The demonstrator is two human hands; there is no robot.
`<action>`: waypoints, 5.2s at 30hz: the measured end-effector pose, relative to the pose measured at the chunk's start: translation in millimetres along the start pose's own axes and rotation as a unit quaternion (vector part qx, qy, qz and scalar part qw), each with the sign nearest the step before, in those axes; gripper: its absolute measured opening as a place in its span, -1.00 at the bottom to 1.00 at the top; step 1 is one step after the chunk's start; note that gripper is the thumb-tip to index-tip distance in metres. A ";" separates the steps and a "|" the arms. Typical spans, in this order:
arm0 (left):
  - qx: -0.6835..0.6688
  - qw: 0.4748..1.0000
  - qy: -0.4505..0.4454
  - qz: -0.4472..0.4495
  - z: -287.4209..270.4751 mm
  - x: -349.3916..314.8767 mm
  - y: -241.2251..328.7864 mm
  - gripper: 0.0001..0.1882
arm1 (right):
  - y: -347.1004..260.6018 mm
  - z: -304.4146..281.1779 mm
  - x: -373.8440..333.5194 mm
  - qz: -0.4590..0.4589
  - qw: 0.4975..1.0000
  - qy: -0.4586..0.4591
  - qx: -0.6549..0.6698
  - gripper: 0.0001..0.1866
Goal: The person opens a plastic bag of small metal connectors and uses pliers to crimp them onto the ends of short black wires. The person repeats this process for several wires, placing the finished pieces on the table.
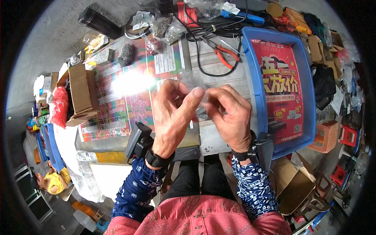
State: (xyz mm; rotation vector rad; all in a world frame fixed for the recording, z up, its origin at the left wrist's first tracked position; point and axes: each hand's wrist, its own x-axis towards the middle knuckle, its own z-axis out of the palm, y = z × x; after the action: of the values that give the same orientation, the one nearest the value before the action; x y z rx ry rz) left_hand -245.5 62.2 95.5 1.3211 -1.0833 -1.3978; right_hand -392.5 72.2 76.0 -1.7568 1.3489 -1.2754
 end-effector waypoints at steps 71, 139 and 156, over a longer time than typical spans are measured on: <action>0.578 0.782 0.179 0.152 -97.4 352.9 -7.7 -0.56 | 72.2 25.8 -24.5 0.166 0.957 -0.190 -0.141 -0.81; 0.614 0.692 0.084 0.370 -125.8 350.9 4.8 -0.66 | 59.4 25.3 -32.7 0.121 0.963 -0.133 -0.201 -0.76; 0.578 0.702 -0.043 0.413 -144.0 425.5 -13.3 -0.83 | 58.4 23.6 -31.7 0.133 0.971 -0.119 -0.160 -0.72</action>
State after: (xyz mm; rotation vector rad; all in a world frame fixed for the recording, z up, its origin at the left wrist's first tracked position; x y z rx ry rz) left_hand -112.1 -353.1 -13.2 1.1889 -2.4169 0.0523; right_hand -394.5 80.7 6.0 -1.7927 1.6476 -0.7065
